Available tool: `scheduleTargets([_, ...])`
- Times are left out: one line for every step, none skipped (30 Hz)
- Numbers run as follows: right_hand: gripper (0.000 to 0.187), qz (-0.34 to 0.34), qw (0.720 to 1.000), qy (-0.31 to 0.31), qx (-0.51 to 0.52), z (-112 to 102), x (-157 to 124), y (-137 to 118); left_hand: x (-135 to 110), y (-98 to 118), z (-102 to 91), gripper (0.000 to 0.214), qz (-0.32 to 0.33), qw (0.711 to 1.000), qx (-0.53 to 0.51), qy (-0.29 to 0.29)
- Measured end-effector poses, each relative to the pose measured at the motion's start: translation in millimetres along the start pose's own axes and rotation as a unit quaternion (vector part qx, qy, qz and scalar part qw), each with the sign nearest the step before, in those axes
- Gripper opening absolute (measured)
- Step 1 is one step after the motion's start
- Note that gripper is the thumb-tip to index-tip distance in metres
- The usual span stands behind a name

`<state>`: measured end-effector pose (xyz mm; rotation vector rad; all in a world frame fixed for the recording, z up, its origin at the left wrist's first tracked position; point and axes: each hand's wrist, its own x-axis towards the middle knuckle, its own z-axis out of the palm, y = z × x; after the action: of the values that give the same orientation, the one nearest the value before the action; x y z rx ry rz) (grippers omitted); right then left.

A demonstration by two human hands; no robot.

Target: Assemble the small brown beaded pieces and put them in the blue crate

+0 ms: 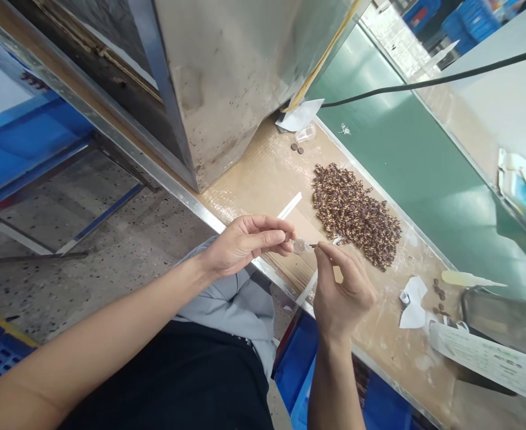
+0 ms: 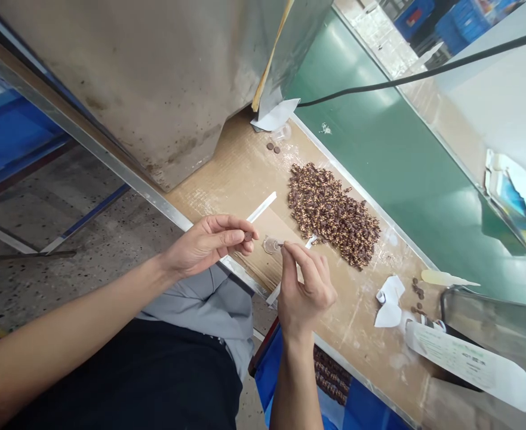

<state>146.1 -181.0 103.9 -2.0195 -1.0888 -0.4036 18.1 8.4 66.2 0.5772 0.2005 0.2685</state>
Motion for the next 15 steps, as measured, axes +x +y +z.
scheduleTargets([0.006, 0.011, 1.0, 0.016, 0.008, -1, 1, -2, 0, 0, -0.1, 0.023, -0.002, 1.0, 0.001, 0.003])
scheduleTargets([0.007, 0.023, 0.999, 0.036, 0.019, -3, 1, -5, -1, 1, 0.0, 0.023, -0.003, 1.0, 0.002, 0.006])
scheduleTargets([0.008, 0.032, 0.997, 0.062, 0.03, -6, 2, -8, -2, 2, 0.3, 0.023, -0.004, 1.0, 0.003, 0.009])
scheduleTargets([0.01, 0.035, 0.994, 0.091, 0.04, -8, 3, -10, -3, 2, 0.8, 0.023, -0.005, 1.0, 0.004, 0.012])
scheduleTargets([0.013, 0.033, 0.991, 0.119, 0.049, -11, 4, -12, -5, 3, 1.6, 0.023, -0.008, 1.0, 0.005, 0.014])
scheduleTargets([0.017, 0.03, 0.988, 0.144, 0.055, -13, 5, -13, -7, 3, 2.7, 0.023, -0.012, 1.0, 0.008, 0.016])
scheduleTargets([0.019, 0.027, 0.985, 0.16, 0.059, -15, 5, -13, -9, 3, 4.1, 0.023, -0.016, 1.0, 0.011, 0.02])
scheduleTargets([0.02, 0.026, 0.984, 0.163, 0.063, -15, 5, -13, -11, 3, 5.9, 0.023, -0.021, 0.999, 0.014, 0.026])
scheduleTargets([0.019, 0.028, 0.986, 0.153, 0.067, -16, 5, -12, -13, 3, 8.1, 0.023, -0.025, 0.999, 0.016, 0.033])
scheduleTargets([0.017, 0.036, 0.988, 0.133, 0.07, -15, 4, -11, -14, 2, 10.6, 0.023, -0.029, 0.999, 0.018, 0.038])
scheduleTargets([0.014, 0.047, 0.99, 0.113, 0.074, -14, 3, -10, -14, 1, 13.5, 0.023, -0.033, 0.998, 0.019, 0.042])
scheduleTargets([0.012, 0.059, 0.99, 0.097, 0.079, -13, 2, -9, -14, 0, 16.7, 0.024, -0.037, 0.998, 0.017, 0.044])
scheduleTargets([0.01, 0.073, 0.99, 0.091, 0.085, -13, 0, -9, -14, -1, 20.1, 0.024, -0.042, 0.998, 0.014, 0.044])
scheduleTargets([0.009, 0.088, 0.987, 0.095, 0.092, -12, -1, -10, -13, -2, 23.4, 0.024, -0.046, 0.998, 0.009, 0.043])
scheduleTargets([0.008, 0.104, 0.984, 0.105, 0.102, -13, -2, -12, -12, -3, 26.6, 0.025, -0.051, 0.998, 0.002, 0.041])
